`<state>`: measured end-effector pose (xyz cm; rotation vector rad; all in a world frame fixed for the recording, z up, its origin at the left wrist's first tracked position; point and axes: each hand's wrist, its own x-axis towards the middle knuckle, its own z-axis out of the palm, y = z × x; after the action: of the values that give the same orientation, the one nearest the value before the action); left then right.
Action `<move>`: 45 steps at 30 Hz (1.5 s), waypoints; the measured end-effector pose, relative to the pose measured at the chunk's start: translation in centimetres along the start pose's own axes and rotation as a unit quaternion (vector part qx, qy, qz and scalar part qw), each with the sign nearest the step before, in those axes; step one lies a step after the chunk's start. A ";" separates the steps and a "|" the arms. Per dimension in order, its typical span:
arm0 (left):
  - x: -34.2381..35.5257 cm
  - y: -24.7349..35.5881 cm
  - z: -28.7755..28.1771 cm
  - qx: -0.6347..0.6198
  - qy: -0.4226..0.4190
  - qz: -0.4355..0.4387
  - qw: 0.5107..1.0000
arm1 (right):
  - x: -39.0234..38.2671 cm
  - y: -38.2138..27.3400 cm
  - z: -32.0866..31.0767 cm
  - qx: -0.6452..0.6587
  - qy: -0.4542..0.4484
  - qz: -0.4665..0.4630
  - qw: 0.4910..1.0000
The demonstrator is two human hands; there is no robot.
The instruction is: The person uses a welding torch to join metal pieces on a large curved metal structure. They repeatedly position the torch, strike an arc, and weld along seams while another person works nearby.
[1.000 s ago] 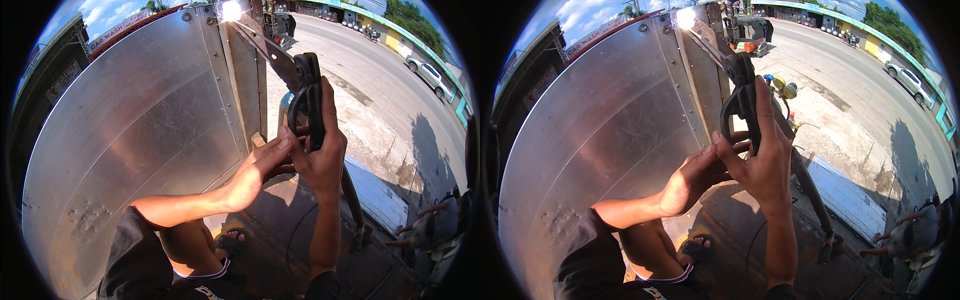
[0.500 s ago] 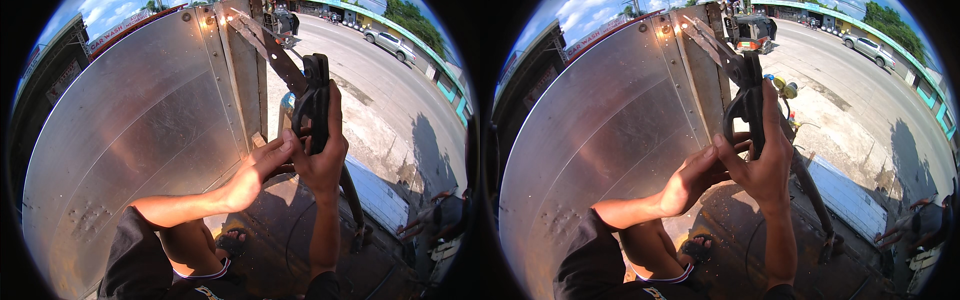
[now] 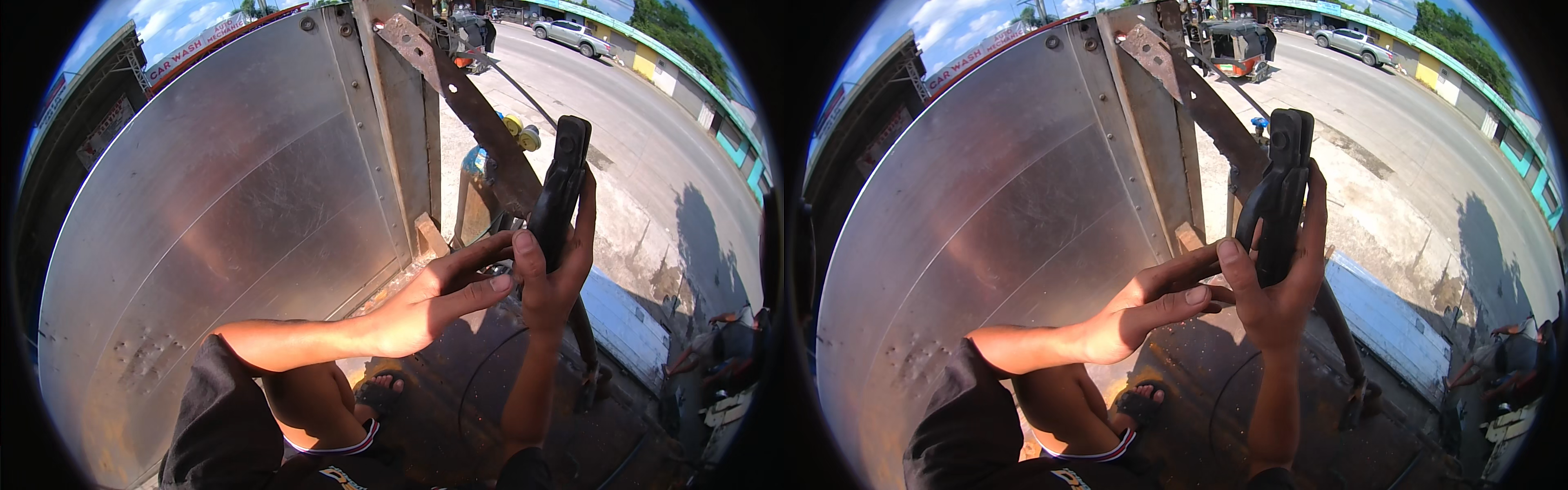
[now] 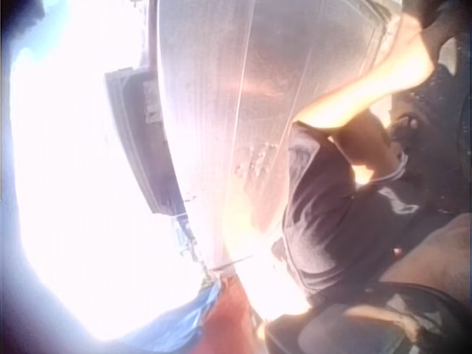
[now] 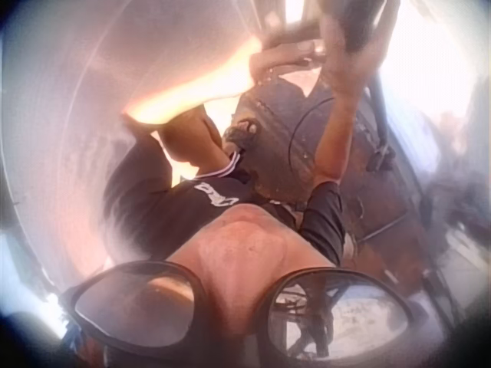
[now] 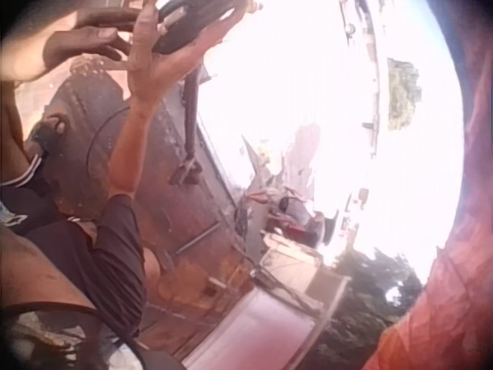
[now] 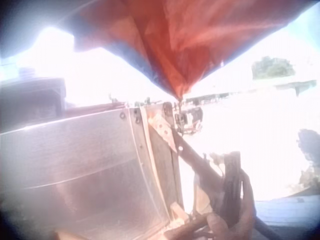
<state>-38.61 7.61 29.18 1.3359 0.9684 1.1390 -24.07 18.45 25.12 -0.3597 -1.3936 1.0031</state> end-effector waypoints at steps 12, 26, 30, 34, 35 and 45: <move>-4.5 -2.1 -0.6 0.471 -0.537 -0.110 0.691 | -1.7 1.6 -7.6 0.114 0.051 0.096 0.988; 1.5 -7.7 -1.3 0.472 -0.555 -0.007 0.685 | -4.4 2.1 -15.0 0.120 0.055 0.112 0.985; 7.3 -13.6 0.7 0.511 -0.601 -0.048 0.612 | -3.3 1.1 -16.5 0.090 0.102 0.147 0.980; 11.9 -17.4 2.9 0.479 -0.603 -0.130 0.625 | -2.9 -0.3 -16.1 0.055 0.208 0.177 0.960; 13.1 -18.1 3.2 0.484 -0.595 -0.123 0.629 | -3.0 -0.6 -15.9 0.059 0.248 0.194 0.947; 14.2 -17.5 6.0 0.476 -0.460 -0.233 0.712 | -3.6 -6.4 -19.0 0.129 0.331 0.319 0.879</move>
<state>-28.76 21.73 13.40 1.9647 1.0076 -0.5946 -3.71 18.48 23.64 -0.9029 -0.4962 1.4055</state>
